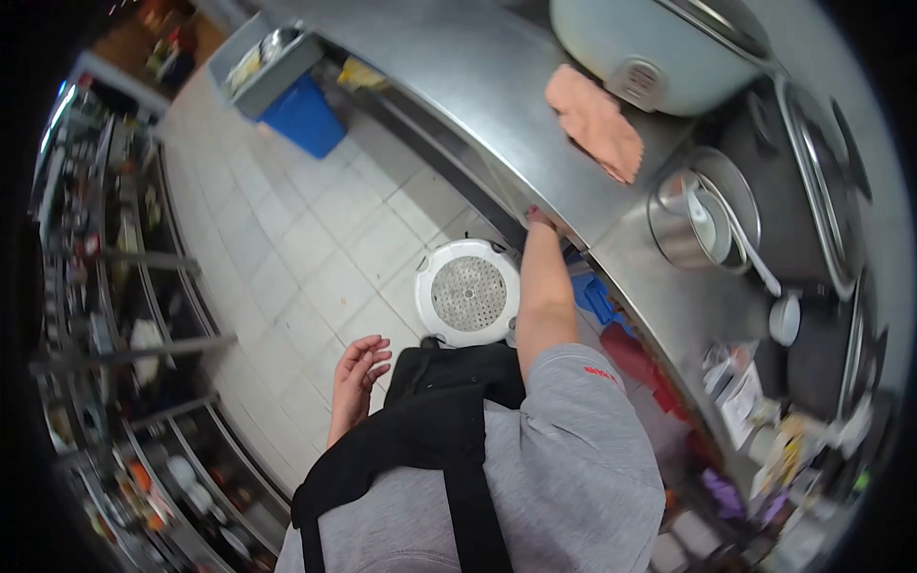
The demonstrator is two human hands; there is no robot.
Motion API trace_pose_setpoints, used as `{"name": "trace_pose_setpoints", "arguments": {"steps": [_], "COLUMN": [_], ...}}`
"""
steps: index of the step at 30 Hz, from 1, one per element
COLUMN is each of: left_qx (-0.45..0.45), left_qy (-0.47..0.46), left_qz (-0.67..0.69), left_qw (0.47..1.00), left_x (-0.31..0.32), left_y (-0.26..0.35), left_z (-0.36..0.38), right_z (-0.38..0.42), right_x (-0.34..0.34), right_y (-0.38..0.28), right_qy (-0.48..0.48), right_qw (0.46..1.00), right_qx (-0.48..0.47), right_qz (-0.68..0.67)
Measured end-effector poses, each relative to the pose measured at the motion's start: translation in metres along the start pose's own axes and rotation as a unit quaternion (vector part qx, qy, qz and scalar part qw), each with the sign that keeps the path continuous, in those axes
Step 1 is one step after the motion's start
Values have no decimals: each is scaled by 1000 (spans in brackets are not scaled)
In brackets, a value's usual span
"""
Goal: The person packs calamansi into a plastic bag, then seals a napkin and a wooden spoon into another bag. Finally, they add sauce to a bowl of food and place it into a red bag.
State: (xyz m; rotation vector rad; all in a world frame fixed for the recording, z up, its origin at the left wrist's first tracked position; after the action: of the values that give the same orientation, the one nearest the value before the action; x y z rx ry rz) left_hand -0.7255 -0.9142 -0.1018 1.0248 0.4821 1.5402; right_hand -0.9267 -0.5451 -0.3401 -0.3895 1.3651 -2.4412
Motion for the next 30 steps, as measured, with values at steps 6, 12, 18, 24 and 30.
{"name": "trace_pose_setpoints", "arguments": {"steps": [6, 12, 18, 24, 30], "left_qx": [-27, -56, -99, -187, -173], "left_qy": [-103, -218, -174, -177, -186], "left_qz": [-84, -222, -215, -181, -181], "left_qw": [991, 949, 956, 949, 950], "left_x": [-33, -67, -86, -75, -44], "left_y": [21, 44, 17, -32, -28], "left_z": [-8, -23, -26, -6, -7], "right_z": [107, 90, 74, 9, 46], "right_x": [-13, -48, -47, -21, -20], "right_y": [-2, 20, 16, 34, 8], "right_qy": [-24, -75, -39, -28, -48], "right_qw": [903, 902, 907, 877, 919], "right_qx": [-247, -62, -152, -165, -135], "right_qz": [351, 421, 391, 451, 367]}}
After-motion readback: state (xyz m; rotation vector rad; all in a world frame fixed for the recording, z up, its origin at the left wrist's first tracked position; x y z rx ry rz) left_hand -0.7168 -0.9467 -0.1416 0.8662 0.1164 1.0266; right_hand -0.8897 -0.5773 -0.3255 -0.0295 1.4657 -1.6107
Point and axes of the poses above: each hand's wrist, its own z-axis away from the middle knuckle, its own x-axis out of the palm, y = z × x, the point moved 1 cm from there along -z, towards the middle knuckle, and after that the axes turned 6 degrees about -y, right-handed, at the moved point
